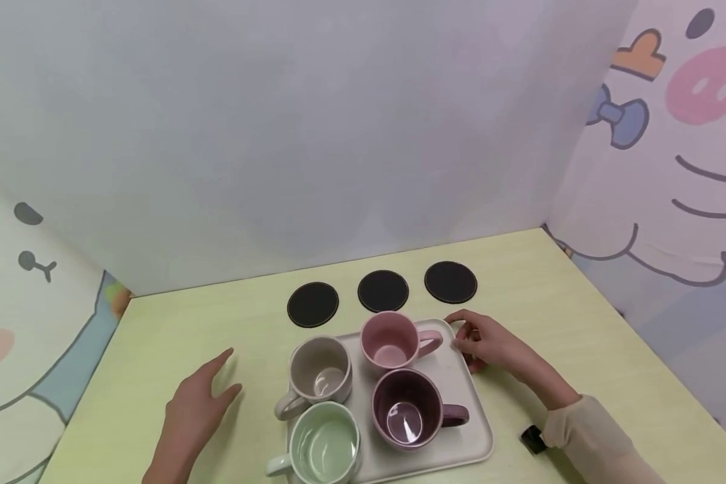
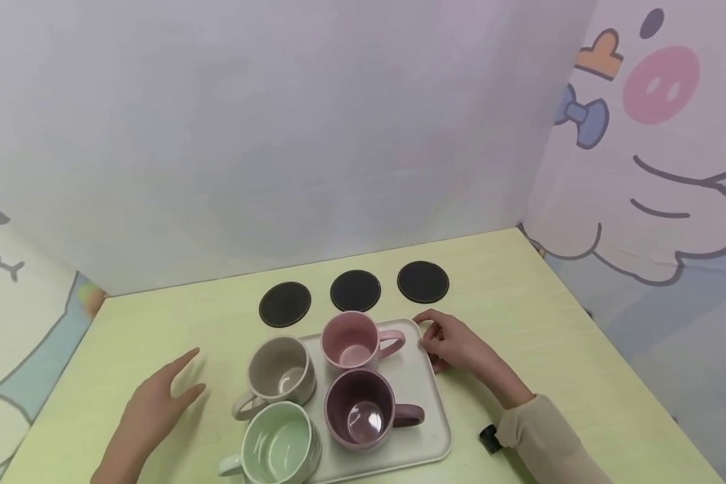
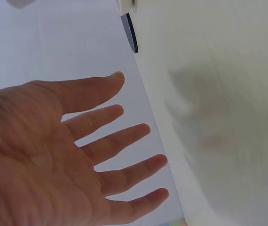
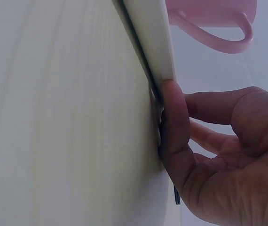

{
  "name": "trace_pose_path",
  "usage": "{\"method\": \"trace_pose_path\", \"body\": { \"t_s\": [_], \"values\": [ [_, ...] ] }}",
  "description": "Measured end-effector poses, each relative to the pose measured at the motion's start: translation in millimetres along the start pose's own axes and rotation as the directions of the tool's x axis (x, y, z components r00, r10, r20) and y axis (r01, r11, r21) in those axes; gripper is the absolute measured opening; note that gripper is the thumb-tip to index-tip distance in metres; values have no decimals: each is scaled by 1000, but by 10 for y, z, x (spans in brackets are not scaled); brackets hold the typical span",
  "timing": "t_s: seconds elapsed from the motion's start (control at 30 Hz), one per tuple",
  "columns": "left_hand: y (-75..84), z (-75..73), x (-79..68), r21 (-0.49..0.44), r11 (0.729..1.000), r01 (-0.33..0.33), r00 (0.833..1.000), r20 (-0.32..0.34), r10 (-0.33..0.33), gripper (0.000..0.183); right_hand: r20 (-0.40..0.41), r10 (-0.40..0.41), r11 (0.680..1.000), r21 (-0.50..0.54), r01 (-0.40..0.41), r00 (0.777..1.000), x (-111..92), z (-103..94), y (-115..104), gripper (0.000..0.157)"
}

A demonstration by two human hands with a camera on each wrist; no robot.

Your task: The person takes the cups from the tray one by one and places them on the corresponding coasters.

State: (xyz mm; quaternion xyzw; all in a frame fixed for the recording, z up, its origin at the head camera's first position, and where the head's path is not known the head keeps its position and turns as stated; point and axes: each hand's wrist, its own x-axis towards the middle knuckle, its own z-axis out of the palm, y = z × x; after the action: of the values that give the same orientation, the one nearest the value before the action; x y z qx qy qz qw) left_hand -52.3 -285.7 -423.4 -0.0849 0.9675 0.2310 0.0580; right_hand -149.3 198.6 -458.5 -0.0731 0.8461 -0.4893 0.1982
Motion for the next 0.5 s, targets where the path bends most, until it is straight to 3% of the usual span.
{"method": "trace_pose_path", "body": {
  "t_s": [0.23,0.4,0.5],
  "values": [
    [-236,-57,-240,50,993,105,994,29,-107,71,-5,5,1000,6,-5,1000,-10,15,31,40],
    [-513,-58,-342,82,979,189,979,61,-194,82,5,5,1000,1,-5,1000,-7,23,24,40],
    [-716,-69,-384,102,974,204,971,103,-214,91,7,2,1000,-5,-2,1000,-2,17,7,40]
  ]
}}
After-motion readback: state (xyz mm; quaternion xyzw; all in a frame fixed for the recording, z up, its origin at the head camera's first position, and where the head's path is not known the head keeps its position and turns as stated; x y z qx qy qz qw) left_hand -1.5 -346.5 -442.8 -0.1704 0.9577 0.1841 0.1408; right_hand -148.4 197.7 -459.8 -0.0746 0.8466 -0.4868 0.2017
